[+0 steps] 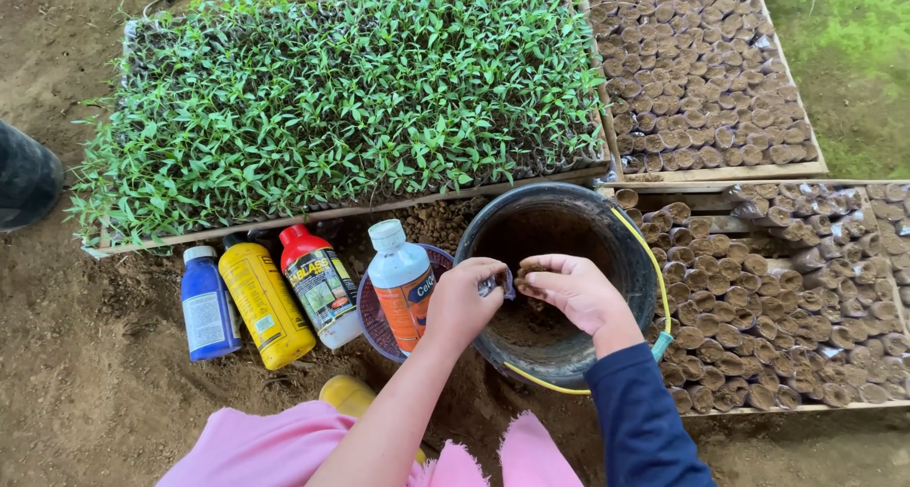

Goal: The person fills small biodegradable seedling pots with soil from a bucket, places them into a wooden tray, and occasionally pours liquid from a bottle into a small container. The person repeats this process throughout the video.

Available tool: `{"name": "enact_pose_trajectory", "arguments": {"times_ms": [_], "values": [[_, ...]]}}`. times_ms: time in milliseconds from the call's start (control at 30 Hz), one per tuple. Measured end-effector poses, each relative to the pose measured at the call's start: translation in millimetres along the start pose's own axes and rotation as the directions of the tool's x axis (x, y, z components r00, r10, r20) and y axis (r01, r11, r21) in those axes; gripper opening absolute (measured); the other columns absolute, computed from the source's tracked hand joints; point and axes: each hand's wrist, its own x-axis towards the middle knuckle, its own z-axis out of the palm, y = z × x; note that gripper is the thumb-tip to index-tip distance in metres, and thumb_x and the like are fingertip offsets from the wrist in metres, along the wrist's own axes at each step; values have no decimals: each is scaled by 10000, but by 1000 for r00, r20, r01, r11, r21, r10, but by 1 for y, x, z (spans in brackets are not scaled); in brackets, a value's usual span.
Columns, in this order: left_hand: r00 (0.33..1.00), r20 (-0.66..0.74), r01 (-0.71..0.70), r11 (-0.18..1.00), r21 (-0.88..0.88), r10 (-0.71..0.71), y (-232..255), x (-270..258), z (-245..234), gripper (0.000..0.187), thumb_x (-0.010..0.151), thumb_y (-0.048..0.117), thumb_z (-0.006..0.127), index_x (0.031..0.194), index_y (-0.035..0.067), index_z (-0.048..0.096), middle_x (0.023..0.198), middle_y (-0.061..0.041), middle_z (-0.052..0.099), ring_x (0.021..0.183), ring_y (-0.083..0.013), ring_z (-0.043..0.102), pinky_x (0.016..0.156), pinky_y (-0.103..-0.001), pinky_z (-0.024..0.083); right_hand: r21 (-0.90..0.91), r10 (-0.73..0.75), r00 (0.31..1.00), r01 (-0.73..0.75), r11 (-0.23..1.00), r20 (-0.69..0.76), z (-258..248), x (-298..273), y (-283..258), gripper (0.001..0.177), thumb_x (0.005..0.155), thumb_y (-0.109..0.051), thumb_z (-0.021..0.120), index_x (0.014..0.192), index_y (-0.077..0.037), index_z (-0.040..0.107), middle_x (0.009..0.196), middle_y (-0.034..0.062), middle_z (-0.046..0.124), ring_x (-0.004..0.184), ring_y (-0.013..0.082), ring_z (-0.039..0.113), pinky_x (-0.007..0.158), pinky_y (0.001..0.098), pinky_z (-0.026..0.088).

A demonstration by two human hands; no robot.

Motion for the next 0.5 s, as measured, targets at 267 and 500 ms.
{"name": "enact_pose_trajectory", "arguments": {"times_ms": [267,500], "values": [[999,7,-33,998,-61,33,17,-6,-7,420,782,86,684,1194,112,765,1187,-75,743,1104,-337,712,915,-444,614,-420,-90,990,37,907,-107,31,-10,-3,358,843,21,742,1201,-1,751,1089,165,767,909,200,734,777,325,646],[998,-26,-58,998,3,58,-7,1,10,391,745,152,731,1131,177,786,1154,9,750,1082,-265,721,946,-408,604,-796,-99,982,-71,601,-162,43,-8,-10,319,902,-183,686,1196,-249,790,1083,-6,801,1021,150,751,880,338,609]]}}
